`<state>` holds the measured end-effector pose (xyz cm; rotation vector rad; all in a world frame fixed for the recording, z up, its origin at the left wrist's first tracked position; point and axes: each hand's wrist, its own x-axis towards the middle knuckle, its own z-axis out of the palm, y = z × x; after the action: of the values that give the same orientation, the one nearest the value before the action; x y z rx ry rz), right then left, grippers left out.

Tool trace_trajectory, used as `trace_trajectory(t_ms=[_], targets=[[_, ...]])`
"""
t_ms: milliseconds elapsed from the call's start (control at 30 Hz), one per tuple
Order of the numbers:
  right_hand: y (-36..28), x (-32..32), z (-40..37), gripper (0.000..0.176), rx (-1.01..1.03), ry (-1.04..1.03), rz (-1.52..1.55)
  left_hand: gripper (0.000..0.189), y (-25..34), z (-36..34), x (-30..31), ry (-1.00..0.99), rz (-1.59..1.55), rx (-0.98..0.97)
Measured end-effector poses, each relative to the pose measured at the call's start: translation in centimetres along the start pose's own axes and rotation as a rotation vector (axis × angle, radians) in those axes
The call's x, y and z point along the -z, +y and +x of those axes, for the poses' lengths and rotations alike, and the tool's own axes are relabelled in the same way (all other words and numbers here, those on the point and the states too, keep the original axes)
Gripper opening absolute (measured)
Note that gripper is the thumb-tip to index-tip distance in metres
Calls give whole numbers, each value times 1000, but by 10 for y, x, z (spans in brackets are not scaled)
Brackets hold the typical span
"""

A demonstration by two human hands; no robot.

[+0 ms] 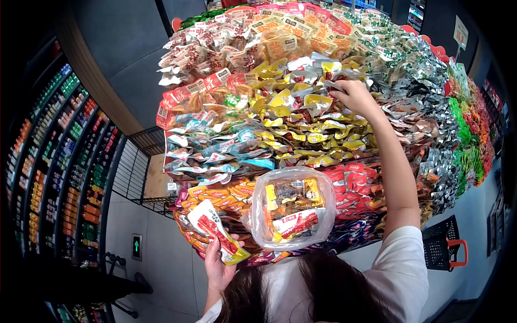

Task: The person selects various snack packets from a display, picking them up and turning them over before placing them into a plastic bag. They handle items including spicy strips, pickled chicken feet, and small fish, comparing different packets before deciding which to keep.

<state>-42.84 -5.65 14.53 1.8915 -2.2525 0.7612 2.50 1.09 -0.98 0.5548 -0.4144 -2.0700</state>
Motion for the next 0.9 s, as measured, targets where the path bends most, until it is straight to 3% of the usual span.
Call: trace_trajectory(t_ms=[33, 100, 233, 333, 467, 600, 800, 867, 900], targets=[[3, -1, 0, 17, -1, -1, 0, 32, 0, 0, 0, -5, -7, 2], [8, -3, 1, 17, 205, 122, 31, 32, 1, 0, 0, -11, -16, 1], [7, 4, -1, 21, 168, 132, 93, 32, 1, -2, -3, -2, -14, -12], [15, -6, -2, 25, 91, 27, 162, 35, 1, -1, -2, 5, 19, -18], [23, -8, -4, 27, 203, 25, 114, 40, 1, -2, -2, -21, 49, -67], [18, -11, 0, 23, 263, 154, -146, 42, 3, -8, -8, 1, 114, -100], [9, -10, 1, 23, 267, 78, -79, 42, 1, -14, -6, -13, 222, -145], [4, 12, 6, 31, 275, -111, -115, 42, 2, -14, -1, -25, 216, -146], [-1, 24, 8, 34, 206, -120, 54, 42, 3, -15, 0, -36, 215, -142]])
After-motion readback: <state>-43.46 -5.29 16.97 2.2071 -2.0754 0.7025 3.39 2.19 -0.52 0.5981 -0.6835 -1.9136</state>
